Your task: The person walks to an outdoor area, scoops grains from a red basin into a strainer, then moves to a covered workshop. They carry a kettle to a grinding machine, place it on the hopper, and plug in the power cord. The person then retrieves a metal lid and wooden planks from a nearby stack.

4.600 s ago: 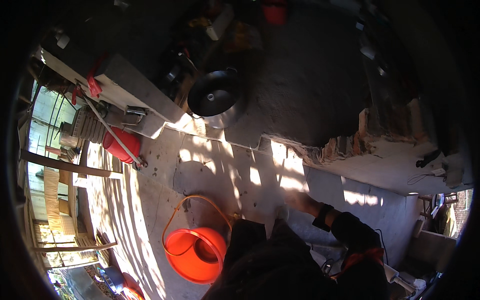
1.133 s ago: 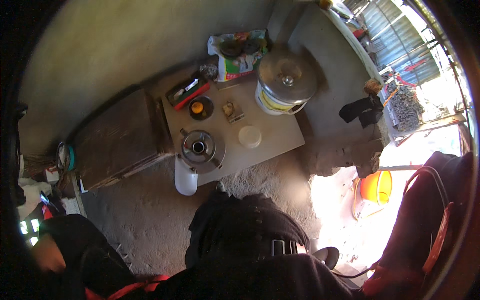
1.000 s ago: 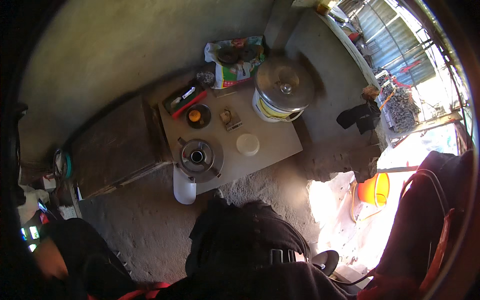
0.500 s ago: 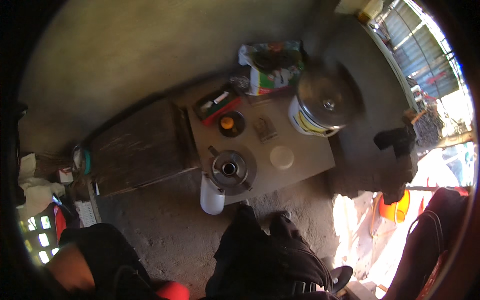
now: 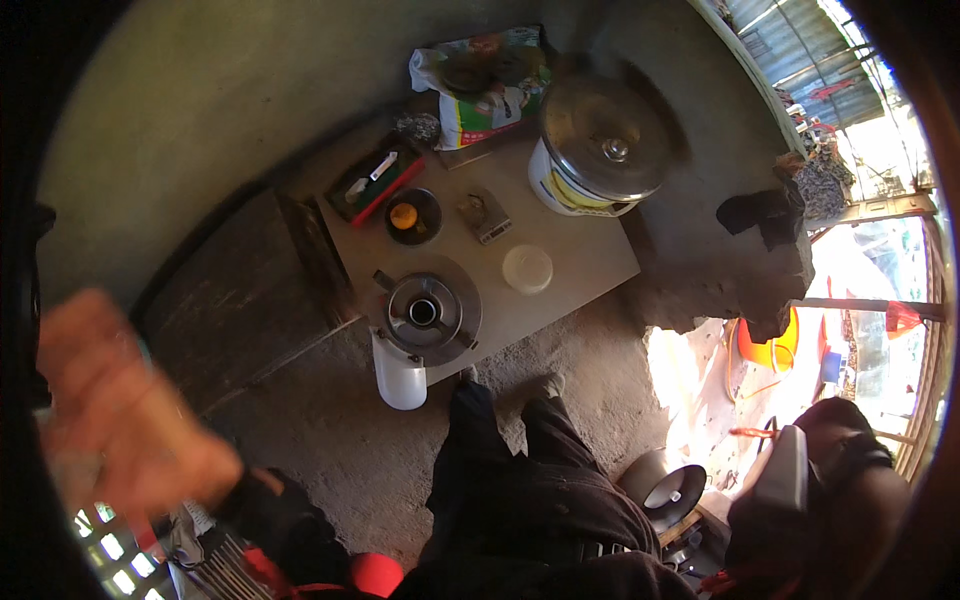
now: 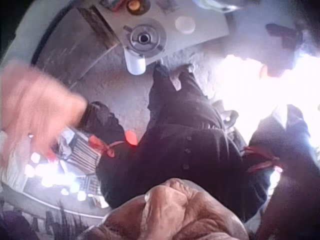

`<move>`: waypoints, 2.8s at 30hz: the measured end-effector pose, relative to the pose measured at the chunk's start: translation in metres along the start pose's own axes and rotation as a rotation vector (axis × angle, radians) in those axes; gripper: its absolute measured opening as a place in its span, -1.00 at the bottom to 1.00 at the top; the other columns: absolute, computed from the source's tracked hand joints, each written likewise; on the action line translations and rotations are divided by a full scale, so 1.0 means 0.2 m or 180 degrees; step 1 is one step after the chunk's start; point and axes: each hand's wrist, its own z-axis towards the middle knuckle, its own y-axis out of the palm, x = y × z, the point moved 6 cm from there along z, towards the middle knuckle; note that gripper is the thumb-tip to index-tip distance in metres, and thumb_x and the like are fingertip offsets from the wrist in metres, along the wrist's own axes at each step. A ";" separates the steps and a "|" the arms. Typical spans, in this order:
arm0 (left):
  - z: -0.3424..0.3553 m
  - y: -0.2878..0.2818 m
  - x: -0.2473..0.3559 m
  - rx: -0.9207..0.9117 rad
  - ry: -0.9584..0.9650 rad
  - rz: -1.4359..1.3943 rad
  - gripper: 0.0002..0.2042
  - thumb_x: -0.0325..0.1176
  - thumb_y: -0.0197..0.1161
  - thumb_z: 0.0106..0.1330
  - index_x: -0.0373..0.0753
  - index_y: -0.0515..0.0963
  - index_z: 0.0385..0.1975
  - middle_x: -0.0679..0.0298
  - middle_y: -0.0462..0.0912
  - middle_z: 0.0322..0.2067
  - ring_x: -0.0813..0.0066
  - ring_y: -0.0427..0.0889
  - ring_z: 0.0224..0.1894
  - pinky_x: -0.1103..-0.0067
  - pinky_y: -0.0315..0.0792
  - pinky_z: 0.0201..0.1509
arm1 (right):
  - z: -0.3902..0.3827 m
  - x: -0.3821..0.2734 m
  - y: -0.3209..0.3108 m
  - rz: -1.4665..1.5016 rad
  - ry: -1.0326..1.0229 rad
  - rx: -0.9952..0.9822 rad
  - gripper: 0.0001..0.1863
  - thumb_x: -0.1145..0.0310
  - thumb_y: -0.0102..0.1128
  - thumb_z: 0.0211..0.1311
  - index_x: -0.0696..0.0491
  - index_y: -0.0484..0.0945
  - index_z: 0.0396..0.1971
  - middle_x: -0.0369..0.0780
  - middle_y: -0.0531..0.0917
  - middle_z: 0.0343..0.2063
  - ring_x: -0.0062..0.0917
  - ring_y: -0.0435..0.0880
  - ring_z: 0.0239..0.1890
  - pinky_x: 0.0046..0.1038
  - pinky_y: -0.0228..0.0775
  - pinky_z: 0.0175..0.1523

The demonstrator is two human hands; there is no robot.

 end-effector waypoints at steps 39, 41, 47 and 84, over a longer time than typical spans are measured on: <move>-1.88 -1.89 -1.64 0.2784 -0.3940 0.2117 -0.51 -0.63 0.08 0.00 -0.11 0.39 0.01 0.42 0.37 -0.48 0.61 0.23 -0.68 0.63 0.24 -0.66 | -2.92 0.75 1.20 0.2486 0.4573 0.1010 -0.64 0.29 0.18 0.24 0.15 0.47 -0.04 -0.20 0.63 -0.20 -0.57 0.59 -0.17 -0.53 0.45 -0.07; -1.94 -1.78 -1.50 0.2910 -0.4244 0.2499 -0.49 -0.59 0.07 0.02 -0.08 0.43 0.06 0.43 0.31 -0.54 0.62 0.20 -0.69 0.66 0.16 -0.67 | -3.17 0.73 1.28 0.2629 0.4966 0.1129 -0.65 0.28 0.19 0.23 0.16 0.48 -0.05 -0.21 0.63 -0.23 -0.58 0.60 -0.20 -0.54 0.46 -0.11; -2.06 -1.46 -1.18 0.2133 -0.4294 0.3233 -0.89 -0.33 0.21 0.19 -0.19 0.46 -0.39 0.44 0.29 -0.66 0.62 0.21 -0.75 0.58 0.27 -0.69 | -3.86 0.76 1.52 0.3134 0.5080 0.1540 -0.69 0.27 0.19 0.23 0.14 0.54 -0.12 -0.22 0.66 -0.32 -0.61 0.62 -0.32 -0.54 0.48 -0.18; -3.30 0.93 -3.59 -0.0595 -0.6086 0.3785 -0.83 -0.62 0.07 0.11 -0.21 0.36 -0.34 0.30 0.41 -0.58 0.55 0.27 -0.73 0.47 0.34 -0.68 | -6.04 2.45 0.01 0.2292 0.5487 0.1893 -0.63 0.15 0.20 0.13 0.09 0.58 -0.16 -0.09 0.66 -0.27 -0.32 0.64 -0.16 -0.41 0.44 -0.04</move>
